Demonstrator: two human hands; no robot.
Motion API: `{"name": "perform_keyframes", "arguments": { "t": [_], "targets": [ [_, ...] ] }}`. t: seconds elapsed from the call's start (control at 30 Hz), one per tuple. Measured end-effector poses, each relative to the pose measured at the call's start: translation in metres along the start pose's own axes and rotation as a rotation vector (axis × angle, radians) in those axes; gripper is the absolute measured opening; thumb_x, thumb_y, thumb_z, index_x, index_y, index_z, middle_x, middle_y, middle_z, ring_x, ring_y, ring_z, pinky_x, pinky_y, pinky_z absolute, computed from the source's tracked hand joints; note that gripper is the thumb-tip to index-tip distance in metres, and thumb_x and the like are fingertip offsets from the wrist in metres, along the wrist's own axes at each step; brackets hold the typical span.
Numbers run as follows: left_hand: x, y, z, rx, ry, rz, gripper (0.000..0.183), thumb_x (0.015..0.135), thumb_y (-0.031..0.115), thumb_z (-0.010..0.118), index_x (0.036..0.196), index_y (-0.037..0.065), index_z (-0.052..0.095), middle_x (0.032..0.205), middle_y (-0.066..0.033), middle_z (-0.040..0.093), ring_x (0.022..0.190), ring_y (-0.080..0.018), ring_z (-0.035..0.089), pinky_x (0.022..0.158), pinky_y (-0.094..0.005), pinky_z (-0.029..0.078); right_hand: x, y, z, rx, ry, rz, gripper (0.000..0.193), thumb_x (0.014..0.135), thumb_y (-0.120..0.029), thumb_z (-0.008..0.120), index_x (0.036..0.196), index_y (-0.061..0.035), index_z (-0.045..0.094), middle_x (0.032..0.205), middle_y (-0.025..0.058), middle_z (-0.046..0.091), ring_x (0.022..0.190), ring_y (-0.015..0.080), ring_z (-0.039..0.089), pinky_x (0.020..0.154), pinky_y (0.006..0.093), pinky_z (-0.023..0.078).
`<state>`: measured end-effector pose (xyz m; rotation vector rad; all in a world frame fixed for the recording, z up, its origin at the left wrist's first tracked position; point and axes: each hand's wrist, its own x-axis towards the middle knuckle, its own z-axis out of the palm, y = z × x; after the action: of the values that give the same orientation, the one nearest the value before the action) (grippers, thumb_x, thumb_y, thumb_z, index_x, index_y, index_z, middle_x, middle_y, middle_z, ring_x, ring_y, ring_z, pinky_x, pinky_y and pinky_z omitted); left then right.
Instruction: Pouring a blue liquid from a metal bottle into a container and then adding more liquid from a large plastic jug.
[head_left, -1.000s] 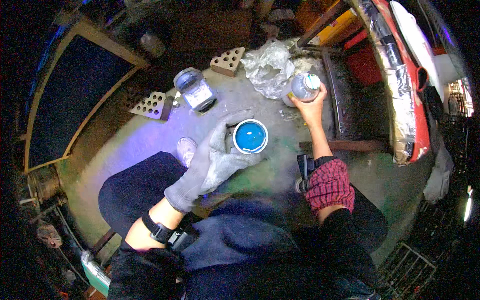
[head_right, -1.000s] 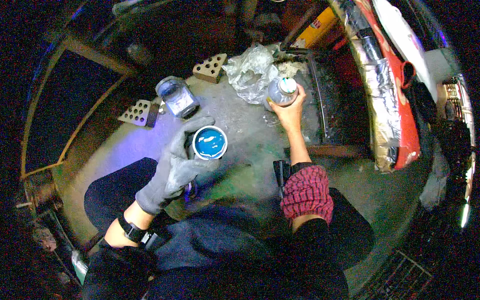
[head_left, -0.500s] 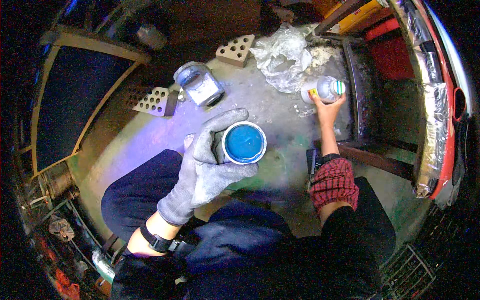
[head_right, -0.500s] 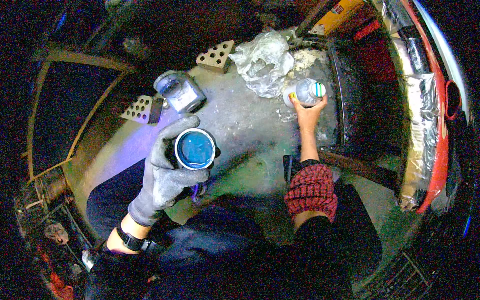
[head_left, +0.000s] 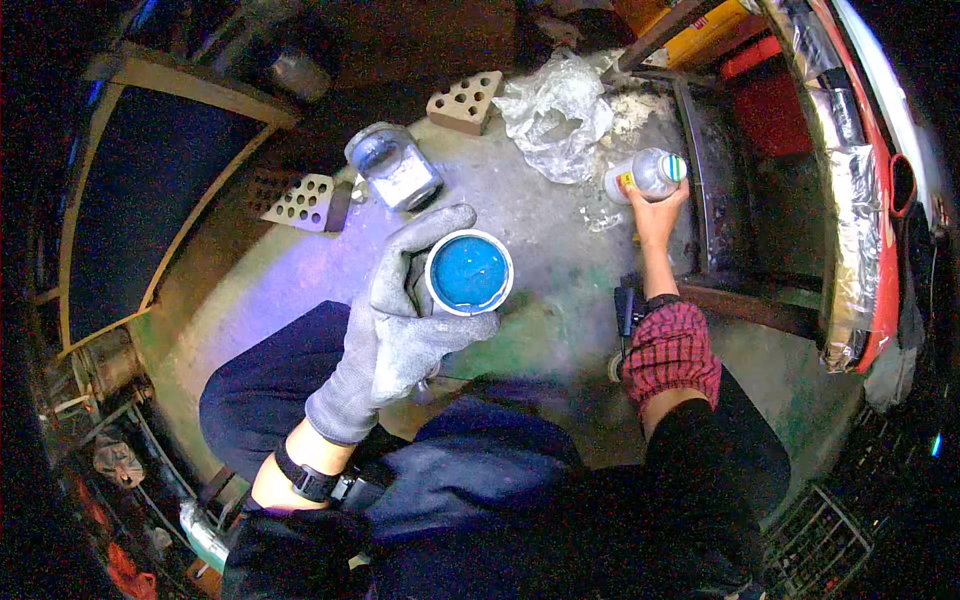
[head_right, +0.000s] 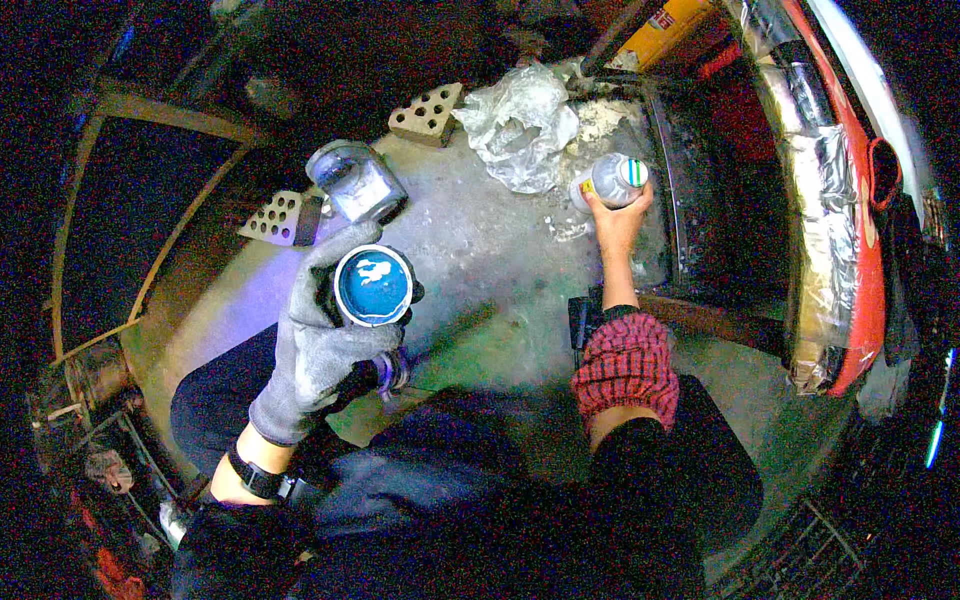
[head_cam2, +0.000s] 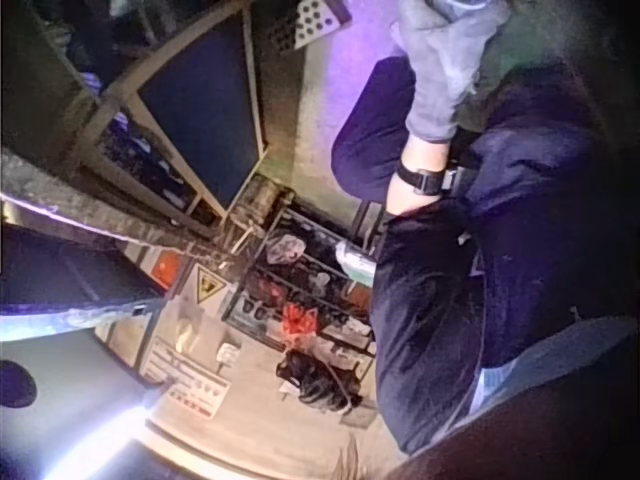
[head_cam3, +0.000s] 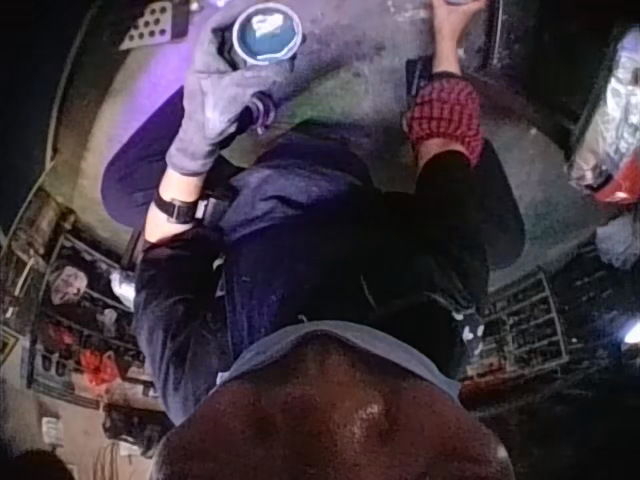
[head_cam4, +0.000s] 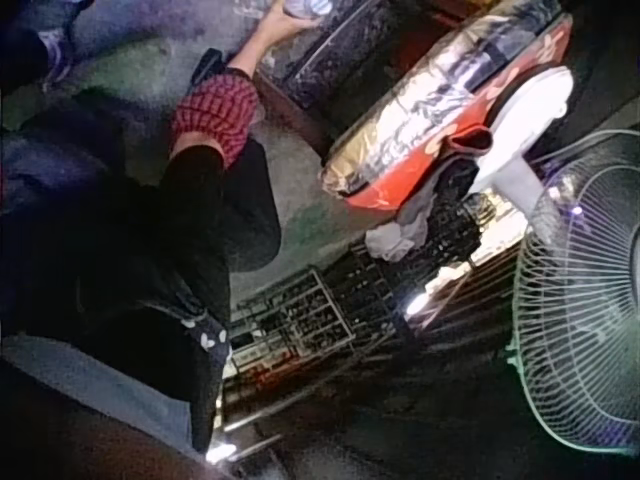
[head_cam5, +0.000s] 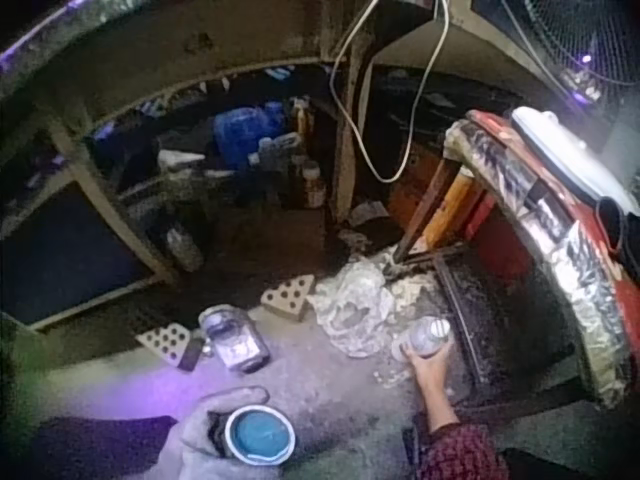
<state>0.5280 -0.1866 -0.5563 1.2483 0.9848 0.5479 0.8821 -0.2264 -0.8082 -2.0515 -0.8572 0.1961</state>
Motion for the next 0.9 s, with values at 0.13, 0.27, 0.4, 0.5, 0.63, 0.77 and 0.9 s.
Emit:
{"name": "perform_keyframes", "arguments": {
  "t": [0.13,0.27,0.4,0.5,0.63,0.77,0.9],
  "targets": [
    [-0.002,-0.002,0.000,-0.014,0.018,0.019,0.077,0.060,-0.003,0.078,0.127,0.003,0.041,0.131,-0.0092,0.044,0.122,-0.0193,0.043,0.104,-0.0322,0.035,-0.004,0.013,0.007,0.078,0.032,0.009,0.101,0.055,-0.014,0.084,0.133,0.0049,0.022,0.130,0.0226,0.037,0.122,0.0322,0.038,0.105,0.0369,0.028],
    [-0.001,-0.001,0.003,-0.083,-0.010,0.037,0.075,0.060,-0.003,0.078,0.126,0.003,0.043,0.129,-0.0089,0.046,0.120,-0.0187,0.044,0.103,-0.0319,0.035,-0.007,0.065,-0.009,0.052,0.007,0.070,0.103,0.056,-0.014,0.083,0.135,0.0056,0.021,0.133,0.0234,0.036,0.125,0.0321,0.036,0.106,0.0366,0.026],
    [-0.008,-0.003,-0.002,0.010,0.017,0.124,0.074,0.060,-0.003,0.078,0.126,0.004,0.044,0.126,-0.0073,0.048,0.116,-0.0163,0.046,0.101,-0.0306,0.037,-0.048,0.027,-0.022,0.184,-0.170,0.569,0.057,0.075,-0.023,0.073,0.119,0.0039,0.049,0.108,0.0148,0.059,0.097,0.0241,0.058,0.085,0.0333,0.045],
    [-0.016,-0.006,-0.009,-0.029,0.011,0.103,0.073,0.061,-0.001,0.078,0.126,0.004,0.044,0.124,-0.0066,0.048,0.115,-0.0153,0.047,0.100,-0.0300,0.037,-0.075,-0.106,-0.041,0.477,-0.670,0.505,0.032,0.089,-0.028,0.056,0.108,-0.0017,0.060,0.097,0.0063,0.064,0.081,0.0119,0.059,0.070,0.0249,0.046],
    [-0.022,-0.010,-0.011,-0.072,-0.010,0.125,0.073,0.062,0.001,0.077,0.126,0.003,0.042,0.122,-0.0065,0.049,0.114,-0.0163,0.047,0.099,-0.0299,0.038,-0.100,-0.235,-0.074,0.655,-0.957,0.363,0.034,0.093,-0.032,0.051,0.104,-0.0023,0.063,0.097,0.0056,0.064,0.077,0.0091,0.057,0.066,0.0219,0.045],
    [-0.029,-0.009,-0.012,-0.062,-0.028,0.180,0.071,0.063,0.000,0.076,0.126,0.003,0.042,0.120,-0.0079,0.048,0.114,-0.0178,0.047,0.099,-0.0309,0.039,-0.116,-0.269,-0.084,0.705,-1.083,0.301,0.032,0.090,-0.031,0.056,0.101,-0.0021,0.064,0.087,0.0032,0.064,0.071,0.0076,0.055,0.060,0.0201,0.043],
    [-0.038,-0.003,-0.016,-0.048,-0.055,0.209,0.070,0.065,-0.001,0.074,0.126,0.002,0.041,0.120,-0.0088,0.048,0.113,-0.0178,0.048,0.098,-0.0307,0.040,-0.123,-0.276,-0.089,0.653,-1.090,0.325,0.030,0.085,-0.029,0.063,0.097,-0.0021,0.066,0.075,-0.0011,0.060,0.065,0.0059,0.051,0.056,0.0193,0.039]
  ]
}}
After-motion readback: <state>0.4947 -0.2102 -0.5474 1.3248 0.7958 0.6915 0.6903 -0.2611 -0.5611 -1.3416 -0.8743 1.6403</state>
